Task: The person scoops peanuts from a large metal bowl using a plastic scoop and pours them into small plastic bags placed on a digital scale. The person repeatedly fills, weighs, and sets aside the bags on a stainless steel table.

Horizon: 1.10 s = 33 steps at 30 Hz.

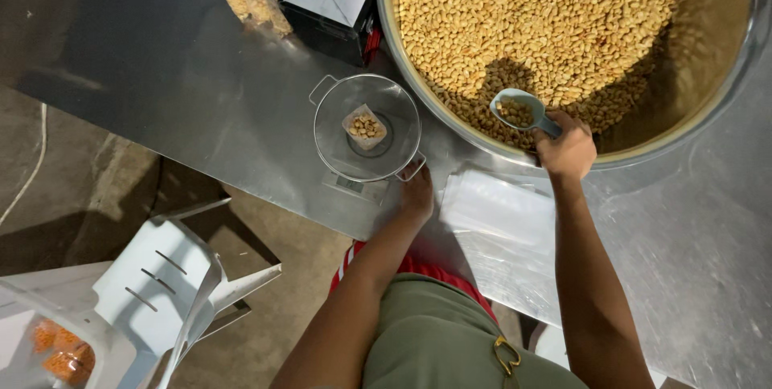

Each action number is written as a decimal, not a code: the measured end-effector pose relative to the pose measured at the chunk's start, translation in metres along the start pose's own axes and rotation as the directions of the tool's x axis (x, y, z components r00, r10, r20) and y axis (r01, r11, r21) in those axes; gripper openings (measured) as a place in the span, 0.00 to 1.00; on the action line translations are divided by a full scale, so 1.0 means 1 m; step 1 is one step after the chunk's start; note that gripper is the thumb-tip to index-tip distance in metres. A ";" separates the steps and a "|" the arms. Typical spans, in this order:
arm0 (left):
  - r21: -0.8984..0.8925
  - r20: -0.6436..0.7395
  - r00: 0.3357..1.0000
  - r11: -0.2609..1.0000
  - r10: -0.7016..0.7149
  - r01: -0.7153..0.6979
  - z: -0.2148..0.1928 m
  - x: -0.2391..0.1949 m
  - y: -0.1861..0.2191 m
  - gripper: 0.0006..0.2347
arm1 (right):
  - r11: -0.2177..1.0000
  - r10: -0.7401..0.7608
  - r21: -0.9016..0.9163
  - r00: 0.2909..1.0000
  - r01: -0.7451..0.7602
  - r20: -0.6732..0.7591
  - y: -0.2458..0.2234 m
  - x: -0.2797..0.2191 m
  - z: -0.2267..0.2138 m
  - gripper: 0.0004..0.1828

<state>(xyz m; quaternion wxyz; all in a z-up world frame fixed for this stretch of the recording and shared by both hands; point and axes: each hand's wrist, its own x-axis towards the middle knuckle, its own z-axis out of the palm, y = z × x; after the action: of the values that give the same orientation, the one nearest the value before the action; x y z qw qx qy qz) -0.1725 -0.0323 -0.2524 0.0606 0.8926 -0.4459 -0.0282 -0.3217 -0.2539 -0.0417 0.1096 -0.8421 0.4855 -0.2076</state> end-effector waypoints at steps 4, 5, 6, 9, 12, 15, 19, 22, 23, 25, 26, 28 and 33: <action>0.197 0.011 0.997 0.978 0.070 -0.071 -0.001 -0.007 0.001 0.25 | 0.999 -0.004 0.044 1.000 0.004 -0.004 -0.003 -0.001 -0.004 0.21; 0.124 0.004 0.996 0.988 0.092 -0.091 -0.002 -0.012 0.000 0.23 | 0.998 -0.012 0.067 1.000 0.013 -0.010 -0.004 -0.002 -0.007 0.22; 0.051 -0.005 0.994 0.992 0.112 -0.112 -0.003 -0.021 -0.003 0.21 | 0.982 0.018 0.189 0.999 -0.023 0.030 -0.007 -0.006 -0.011 0.22; 0.073 0.105 0.966 0.967 0.235 -0.243 -0.006 -0.029 -0.014 0.19 | 0.842 0.040 0.526 0.986 -0.120 0.161 -0.026 -0.003 -0.025 0.21; 0.106 0.189 0.907 0.910 0.377 -0.401 -0.006 -0.040 -0.033 0.16 | 0.707 -0.059 0.694 0.967 -0.136 0.250 -0.062 0.000 -0.037 0.19; -0.039 0.215 0.850 0.874 0.481 -0.485 -0.004 -0.054 -0.044 0.13 | 0.778 -0.240 0.628 0.940 0.036 0.244 -0.113 -0.011 -0.042 0.19; -0.094 0.112 0.784 0.792 0.611 -0.603 -0.003 -0.069 -0.042 0.16 | 0.778 -0.375 0.609 0.893 0.156 0.250 -0.163 -0.025 -0.043 0.21; -0.088 0.159 0.691 0.707 0.705 -0.701 -0.004 -0.085 -0.036 0.17 | 0.716 -0.374 0.694 0.882 0.079 0.285 -0.177 -0.037 -0.041 0.22; -0.093 0.123 0.662 0.673 0.739 -0.734 -0.005 -0.089 -0.037 0.16 | 0.697 -0.362 0.716 0.879 0.035 0.309 -0.179 -0.040 -0.040 0.22; -0.100 0.053 0.593 0.595 0.803 -0.797 -0.006 -0.093 -0.041 0.14 | 0.676 -0.324 0.737 0.887 -0.027 0.329 -0.180 -0.046 -0.038 0.21; -0.119 0.052 0.609 0.611 0.791 -0.783 -0.006 -0.096 -0.042 0.13 | 0.664 -0.303 0.745 0.890 -0.058 0.340 -0.180 -0.048 -0.037 0.20; -0.156 0.054 0.638 0.638 0.768 -0.754 -0.007 -0.098 -0.044 0.10 | 0.687 -0.266 0.725 0.910 -0.053 0.319 -0.179 -0.052 -0.040 0.20; -0.509 -0.103 0.882 0.737 0.460 -0.444 -0.009 -0.095 -0.049 0.11 | 0.848 -0.295 0.507 0.932 0.154 0.211 -0.189 -0.051 -0.055 0.20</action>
<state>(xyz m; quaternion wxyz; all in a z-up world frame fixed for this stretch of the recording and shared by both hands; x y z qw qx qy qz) -0.1900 0.0735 -0.2504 0.2973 0.7069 -0.6253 -0.1448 -0.2236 -0.1140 0.0677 0.3583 -0.8602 0.2948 -0.2116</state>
